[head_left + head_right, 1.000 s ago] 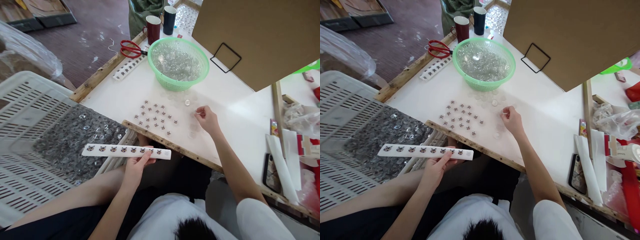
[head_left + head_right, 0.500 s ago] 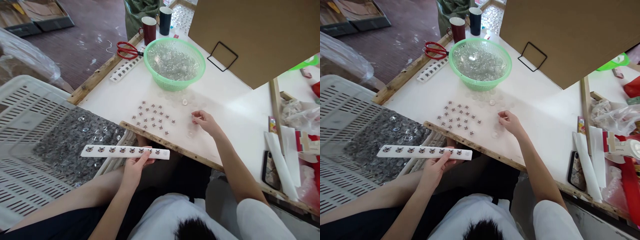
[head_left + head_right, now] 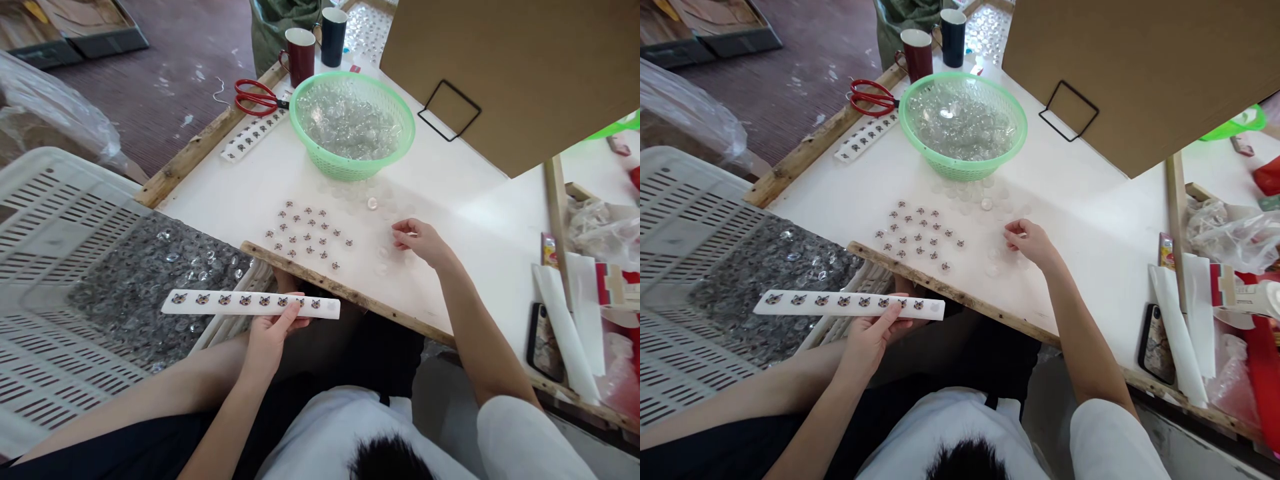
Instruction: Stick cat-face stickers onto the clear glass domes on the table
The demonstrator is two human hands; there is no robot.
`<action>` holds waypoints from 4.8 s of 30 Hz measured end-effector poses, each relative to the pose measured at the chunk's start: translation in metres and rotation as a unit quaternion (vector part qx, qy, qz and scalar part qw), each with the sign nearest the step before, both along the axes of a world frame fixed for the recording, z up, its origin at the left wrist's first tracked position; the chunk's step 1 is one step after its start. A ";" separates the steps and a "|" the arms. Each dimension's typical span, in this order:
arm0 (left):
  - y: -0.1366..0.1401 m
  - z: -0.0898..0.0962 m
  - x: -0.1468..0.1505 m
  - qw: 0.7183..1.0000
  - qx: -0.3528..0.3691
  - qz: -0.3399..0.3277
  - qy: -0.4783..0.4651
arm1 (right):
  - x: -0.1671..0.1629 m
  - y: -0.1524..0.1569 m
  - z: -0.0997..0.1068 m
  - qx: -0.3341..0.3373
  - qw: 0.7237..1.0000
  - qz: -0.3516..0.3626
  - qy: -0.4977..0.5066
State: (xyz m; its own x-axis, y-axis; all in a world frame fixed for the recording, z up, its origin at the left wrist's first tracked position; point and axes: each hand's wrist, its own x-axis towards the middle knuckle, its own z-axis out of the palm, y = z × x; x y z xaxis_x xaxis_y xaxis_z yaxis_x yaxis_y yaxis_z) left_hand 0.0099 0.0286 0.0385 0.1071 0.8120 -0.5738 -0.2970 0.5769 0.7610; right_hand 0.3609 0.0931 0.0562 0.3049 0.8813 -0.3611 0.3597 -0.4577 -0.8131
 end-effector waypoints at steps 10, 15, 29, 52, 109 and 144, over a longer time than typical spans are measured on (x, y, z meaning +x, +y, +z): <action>-0.001 -0.001 0.000 1.000 0.002 -0.002 -0.004 | 0.012 -0.003 0.002 0.006 0.997 -0.072 -0.027; -0.001 -0.002 0.000 1.000 0.003 -0.007 -0.001 | 0.014 -0.004 -0.001 0.008 0.996 -0.082 -0.036; -0.001 -0.001 0.002 1.000 0.002 -0.013 0.008 | 0.000 -0.019 0.004 0.100 0.938 0.066 -0.324; 0.000 0.002 0.000 1.000 0.001 -0.006 0.014 | -0.008 0.007 -0.005 0.017 0.984 -0.018 -0.175; -0.004 -0.003 0.002 1.000 0.021 -0.011 0.004 | 0.018 -0.042 -0.007 0.073 0.951 0.102 -0.283; -0.001 0.004 0.009 1.000 0.008 0.009 0.027 | 0.027 -0.007 -0.021 0.048 0.981 -0.053 -0.181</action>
